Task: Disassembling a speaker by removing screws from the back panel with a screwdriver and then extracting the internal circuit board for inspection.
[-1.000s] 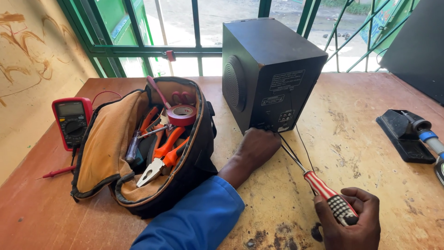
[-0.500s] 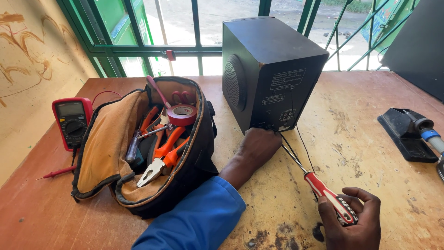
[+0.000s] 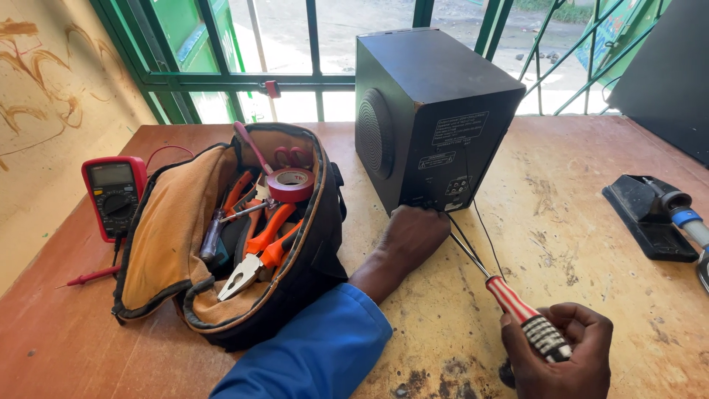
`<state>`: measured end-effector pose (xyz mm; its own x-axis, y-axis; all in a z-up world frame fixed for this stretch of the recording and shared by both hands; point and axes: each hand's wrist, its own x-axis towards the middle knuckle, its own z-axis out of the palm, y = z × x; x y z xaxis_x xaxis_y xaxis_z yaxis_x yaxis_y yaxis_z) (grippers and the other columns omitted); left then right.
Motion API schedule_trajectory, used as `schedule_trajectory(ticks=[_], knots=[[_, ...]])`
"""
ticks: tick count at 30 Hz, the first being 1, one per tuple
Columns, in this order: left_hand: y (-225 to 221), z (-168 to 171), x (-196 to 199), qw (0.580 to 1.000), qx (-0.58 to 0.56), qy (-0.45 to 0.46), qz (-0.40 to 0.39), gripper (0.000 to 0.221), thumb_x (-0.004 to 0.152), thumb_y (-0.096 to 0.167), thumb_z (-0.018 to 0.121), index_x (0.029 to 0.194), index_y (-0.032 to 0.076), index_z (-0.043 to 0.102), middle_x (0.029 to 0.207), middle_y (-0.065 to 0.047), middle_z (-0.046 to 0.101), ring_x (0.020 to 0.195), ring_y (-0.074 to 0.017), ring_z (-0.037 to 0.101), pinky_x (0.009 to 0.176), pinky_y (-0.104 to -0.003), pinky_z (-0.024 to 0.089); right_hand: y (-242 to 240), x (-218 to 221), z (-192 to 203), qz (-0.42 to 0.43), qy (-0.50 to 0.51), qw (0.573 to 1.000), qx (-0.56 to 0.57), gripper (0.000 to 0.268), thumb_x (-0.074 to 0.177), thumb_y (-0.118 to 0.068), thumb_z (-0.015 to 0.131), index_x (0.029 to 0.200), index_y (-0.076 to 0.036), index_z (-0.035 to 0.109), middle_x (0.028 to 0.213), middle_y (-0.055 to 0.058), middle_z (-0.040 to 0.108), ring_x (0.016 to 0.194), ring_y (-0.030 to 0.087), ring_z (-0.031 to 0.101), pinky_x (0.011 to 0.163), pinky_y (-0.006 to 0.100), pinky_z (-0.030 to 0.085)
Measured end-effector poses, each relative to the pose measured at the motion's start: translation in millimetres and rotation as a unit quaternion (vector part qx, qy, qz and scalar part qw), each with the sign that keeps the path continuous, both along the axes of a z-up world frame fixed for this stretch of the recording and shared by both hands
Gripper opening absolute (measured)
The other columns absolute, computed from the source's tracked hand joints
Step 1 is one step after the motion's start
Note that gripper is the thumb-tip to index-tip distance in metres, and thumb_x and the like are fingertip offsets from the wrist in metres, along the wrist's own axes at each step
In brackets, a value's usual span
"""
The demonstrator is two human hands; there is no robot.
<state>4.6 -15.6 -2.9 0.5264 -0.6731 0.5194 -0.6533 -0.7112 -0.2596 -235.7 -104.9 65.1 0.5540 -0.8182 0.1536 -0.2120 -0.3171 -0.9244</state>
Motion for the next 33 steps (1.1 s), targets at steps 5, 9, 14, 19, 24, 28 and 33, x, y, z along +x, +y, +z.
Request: schedule_trajectory(ticks=[5, 9, 14, 19, 24, 28, 33], knots=[[1.8, 0.7, -0.6, 1.0, -0.005, -0.018, 0.0, 0.021, 0.084, -0.001, 0.073, 0.07, 0.015, 0.073, 0.066, -0.002, 0.073, 0.056, -0.0254, 0.072, 0.041, -0.038, 0.05, -8.2, 2.8, -15.5, 0.018, -0.052, 0.998, -0.038, 0.05, 0.077, -0.016, 0.086, 0.117, -0.008, 0.058, 0.101, 0.006, 0.073, 0.078, 0.016, 0.065, 0.068, 0.03, 0.051], [0.3, 1.1, 2.1, 1.0, 0.007, 0.01, 0.002, 0.028, 0.083, -0.004, 0.07, 0.066, 0.018, 0.071, 0.061, 0.0, 0.07, 0.055, -0.0246, 0.07, 0.039, -0.036, 0.046, -9.0, 2.0, -15.7, -0.017, 0.032, 0.995, -0.094, 0.045, 0.089, -0.044, 0.077, 0.121, -0.016, 0.063, 0.096, 0.003, 0.074, 0.077, 0.026, 0.067, 0.077, 0.04, 0.047], [0.6, 4.7, -1.0, 0.999, 0.012, 0.03, 0.007, 0.034, 0.085, -0.002, 0.072, 0.06, 0.02, 0.068, 0.058, 0.003, 0.068, 0.053, -0.0205, 0.068, 0.039, -0.034, 0.045, 3.8, -0.8, 11.1, 0.002, 0.03, 0.999, -0.031, 0.05, 0.081, -0.024, 0.085, 0.122, -0.008, 0.061, 0.094, 0.005, 0.074, 0.065, 0.021, 0.064, 0.059, 0.036, 0.054], [0.5, 6.6, -2.6, 1.0, 0.003, 0.023, 0.007, 0.032, 0.085, -0.003, 0.072, 0.062, 0.02, 0.071, 0.06, 0.002, 0.07, 0.056, -0.0229, 0.071, 0.041, -0.034, 0.047, -11.3, 4.2, -14.2, -0.008, 0.035, 0.996, -0.079, 0.053, 0.08, -0.038, 0.083, 0.122, -0.013, 0.062, 0.103, 0.007, 0.076, 0.082, 0.022, 0.07, 0.079, 0.037, 0.051], [1.8, 5.8, -2.3, 1.0, 0.001, 0.03, 0.002, 0.028, 0.087, 0.0, 0.073, 0.067, 0.019, 0.072, 0.063, 0.002, 0.071, 0.058, -0.0229, 0.071, 0.042, -0.035, 0.049, -9.0, 1.6, -13.2, 0.003, 0.041, 0.995, -0.089, 0.046, 0.084, -0.036, 0.081, 0.12, -0.015, 0.064, 0.098, 0.004, 0.075, 0.071, 0.022, 0.066, 0.073, 0.035, 0.05], [2.1, 3.1, -0.1, 1.0, -0.012, 0.028, -0.004, 0.025, 0.088, 0.002, 0.071, 0.069, 0.018, 0.072, 0.065, -0.001, 0.072, 0.059, -0.0259, 0.072, 0.043, -0.037, 0.049, -8.2, 2.1, -15.8, 0.006, 0.002, 0.996, -0.089, 0.051, 0.079, -0.029, 0.085, 0.121, -0.01, 0.064, 0.103, 0.007, 0.075, 0.081, 0.019, 0.067, 0.077, 0.033, 0.051], [2.4, 2.5, -0.8, 1.0, -0.021, 0.008, -0.007, 0.026, 0.084, -0.001, 0.073, 0.066, 0.019, 0.071, 0.063, -0.001, 0.071, 0.057, -0.0244, 0.071, 0.042, -0.036, 0.05, -6.4, 1.2, -12.7, -0.002, 0.011, 0.996, -0.094, 0.05, 0.079, -0.028, 0.086, 0.12, -0.01, 0.065, 0.103, 0.006, 0.075, 0.083, 0.02, 0.068, 0.078, 0.034, 0.051]])
